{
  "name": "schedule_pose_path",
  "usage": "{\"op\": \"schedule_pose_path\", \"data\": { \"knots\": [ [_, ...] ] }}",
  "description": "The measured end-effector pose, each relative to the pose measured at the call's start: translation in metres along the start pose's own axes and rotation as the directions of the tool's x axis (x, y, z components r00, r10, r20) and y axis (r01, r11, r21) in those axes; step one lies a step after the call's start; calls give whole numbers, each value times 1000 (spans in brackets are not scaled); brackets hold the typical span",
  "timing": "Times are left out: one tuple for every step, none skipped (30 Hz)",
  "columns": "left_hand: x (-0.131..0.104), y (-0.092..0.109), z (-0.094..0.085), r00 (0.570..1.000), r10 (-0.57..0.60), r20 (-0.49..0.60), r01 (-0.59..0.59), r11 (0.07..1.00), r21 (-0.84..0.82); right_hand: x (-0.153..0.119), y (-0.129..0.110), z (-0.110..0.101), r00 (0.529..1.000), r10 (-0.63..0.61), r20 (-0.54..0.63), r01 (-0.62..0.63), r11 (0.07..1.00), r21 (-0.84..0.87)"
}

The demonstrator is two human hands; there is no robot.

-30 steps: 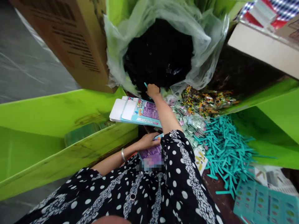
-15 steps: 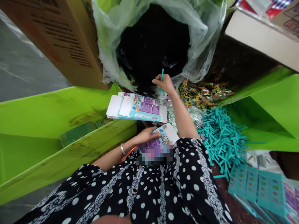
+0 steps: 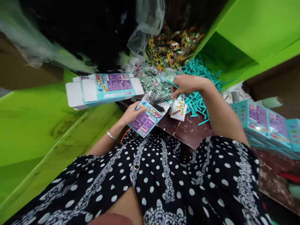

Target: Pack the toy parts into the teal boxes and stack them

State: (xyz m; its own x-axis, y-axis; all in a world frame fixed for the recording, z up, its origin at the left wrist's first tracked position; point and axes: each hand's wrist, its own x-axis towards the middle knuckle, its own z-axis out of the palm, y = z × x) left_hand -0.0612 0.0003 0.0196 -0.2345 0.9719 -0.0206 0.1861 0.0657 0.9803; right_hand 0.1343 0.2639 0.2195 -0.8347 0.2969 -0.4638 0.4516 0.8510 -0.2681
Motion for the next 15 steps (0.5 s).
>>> {"op": "schedule_pose_path", "data": {
  "knots": [
    [0, 6, 4, 1000, 15, -2, -15, 1000, 15, -1, -8, 8, 1000, -3, -5, 3, 1000, 11],
    [0, 11, 8, 1000, 27, -7, -26, 999, 26, -1, -17, 16, 1000, -14, -10, 15, 1000, 17],
    [0, 16, 12, 999, 36, -14, -36, 999, 34, -2, -27, 22, 1000, -29, -10, 29, 999, 21],
    [0, 20, 15, 999, 47, -24, -46, 998, 40, -2, -36, 26, 999, -39, -7, 39, 999, 26],
    [-1, 23, 19, 998, 59, -33, -57, 997, 43, -2, -45, 30, 999, -36, -7, 37, 999, 35],
    [-2, 25, 22, 997, 71, -38, -70, 997, 44, -3, -53, 33, 1000, -19, -15, 19, 999, 48],
    [-3, 27, 25, 996, 82, -37, -80, 996, 44, -3, -59, 36, 1000, 11, -30, -9, 998, 68],
    [-5, 27, 27, 996, 87, -31, -85, 995, 42, -3, -64, 39, 998, 48, -46, -44, 995, 95],
    [-7, 27, 30, 996, 85, -26, -84, 996, 38, -4, -68, 43, 995, 80, -56, -72, 988, 134],
    [-9, 27, 32, 997, 78, -24, -78, 996, 32, -4, -70, 46, 994, 100, -53, -88, 978, 188],
    [-10, 26, 33, 997, 71, -27, -71, 997, 20, -4, -71, 50, 995, 101, -28, -90, 962, 257],
    [-12, 25, 35, 997, 67, -38, -67, 998, 4, -4, -71, 54, 996, 83, 18, -84, 940, 331],
    [-13, 24, 36, 996, 66, -53, -67, 998, -14, -4, -70, 57, 996, 53, 73, -78, 913, 400],
    [-14, 23, 36, 996, 65, -69, -67, 997, -29, -5, -69, 59, 992, 22, 122, -76, 887, 456],
    [-14, 22, 36, 995, 62, -83, -66, 997, -39, -5, -66, 60, 988, -3, 157, -76, 866, 495]
  ]
}}
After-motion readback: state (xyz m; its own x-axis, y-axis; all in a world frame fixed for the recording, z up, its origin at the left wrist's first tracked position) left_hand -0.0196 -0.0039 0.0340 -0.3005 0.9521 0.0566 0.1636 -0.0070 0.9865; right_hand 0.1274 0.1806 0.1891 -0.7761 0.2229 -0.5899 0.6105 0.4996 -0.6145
